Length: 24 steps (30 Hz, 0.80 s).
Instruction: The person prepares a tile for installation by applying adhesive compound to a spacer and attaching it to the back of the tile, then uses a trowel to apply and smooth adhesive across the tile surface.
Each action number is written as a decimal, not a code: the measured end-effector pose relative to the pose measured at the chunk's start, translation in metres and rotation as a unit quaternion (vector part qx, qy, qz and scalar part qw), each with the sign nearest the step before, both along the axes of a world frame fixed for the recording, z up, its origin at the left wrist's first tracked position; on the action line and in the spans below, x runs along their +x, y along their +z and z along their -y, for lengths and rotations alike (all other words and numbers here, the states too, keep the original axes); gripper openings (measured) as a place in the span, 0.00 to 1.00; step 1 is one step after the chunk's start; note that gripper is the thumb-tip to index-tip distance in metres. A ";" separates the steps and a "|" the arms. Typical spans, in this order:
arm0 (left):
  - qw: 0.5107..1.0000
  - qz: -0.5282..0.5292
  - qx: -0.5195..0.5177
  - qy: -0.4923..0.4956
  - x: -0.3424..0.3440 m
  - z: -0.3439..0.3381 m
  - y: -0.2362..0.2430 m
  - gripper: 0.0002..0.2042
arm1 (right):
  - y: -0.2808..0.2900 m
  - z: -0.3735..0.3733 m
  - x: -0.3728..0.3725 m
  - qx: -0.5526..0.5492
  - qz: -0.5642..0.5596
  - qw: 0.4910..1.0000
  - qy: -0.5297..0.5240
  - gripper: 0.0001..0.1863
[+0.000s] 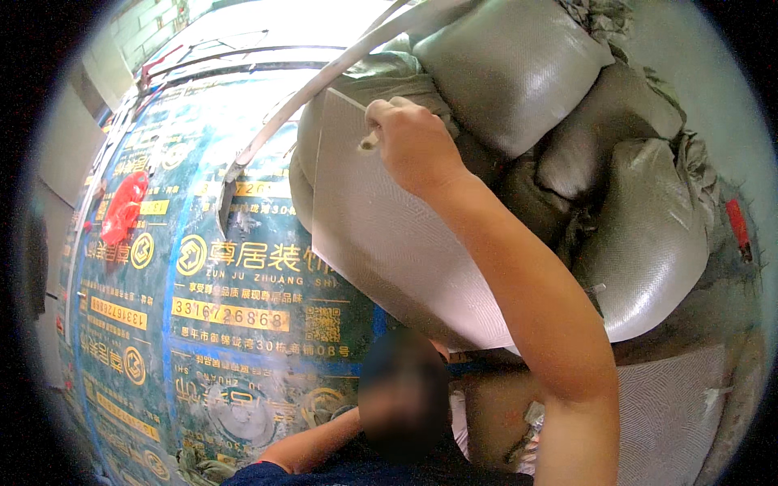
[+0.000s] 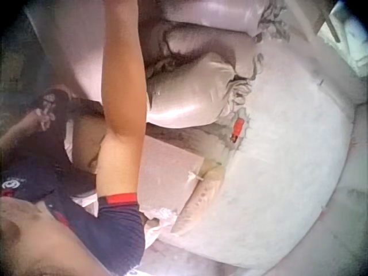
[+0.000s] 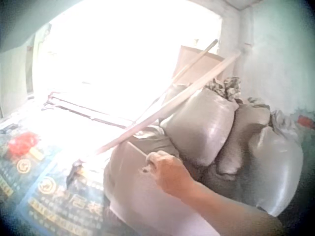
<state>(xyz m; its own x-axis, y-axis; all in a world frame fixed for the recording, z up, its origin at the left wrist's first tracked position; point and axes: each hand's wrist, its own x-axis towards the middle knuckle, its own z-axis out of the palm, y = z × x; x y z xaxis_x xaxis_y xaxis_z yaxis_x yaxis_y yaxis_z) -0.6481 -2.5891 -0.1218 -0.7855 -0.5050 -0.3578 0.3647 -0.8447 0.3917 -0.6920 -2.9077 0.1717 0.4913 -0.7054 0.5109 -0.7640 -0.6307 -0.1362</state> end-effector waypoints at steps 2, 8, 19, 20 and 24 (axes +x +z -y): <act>1.000 0.023 0.015 0.006 0.000 -0.001 -0.006 0.13 | -0.001 0.007 0.010 0.008 -0.042 0.999 -0.016 0.04; 1.000 0.004 0.008 -0.011 0.000 -0.001 -0.014 0.13 | -0.005 0.023 0.016 -0.060 -0.048 0.997 -0.019 0.03; 0.998 -0.029 0.021 -0.054 0.002 0.005 -0.028 0.12 | 0.008 0.026 0.027 -0.031 -0.134 0.988 -0.072 0.03; 0.998 -0.028 0.024 -0.053 0.002 0.005 -0.028 0.12 | 0.008 0.027 0.029 -0.030 -0.134 0.988 -0.072 0.03; 0.998 -0.026 0.017 -0.048 0.002 0.001 -0.032 0.13 | 0.011 0.029 0.042 -0.020 -0.209 0.974 -0.086 0.06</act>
<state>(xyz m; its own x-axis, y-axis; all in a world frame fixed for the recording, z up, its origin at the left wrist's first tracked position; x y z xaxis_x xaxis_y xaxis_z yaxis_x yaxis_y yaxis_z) -0.6460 -2.5904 -0.1541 -0.8474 -0.4155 -0.3306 0.3014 -0.8890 0.3447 -0.6502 -2.9366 0.1825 0.5388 -0.7791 0.3203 -0.8421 -0.4873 0.2312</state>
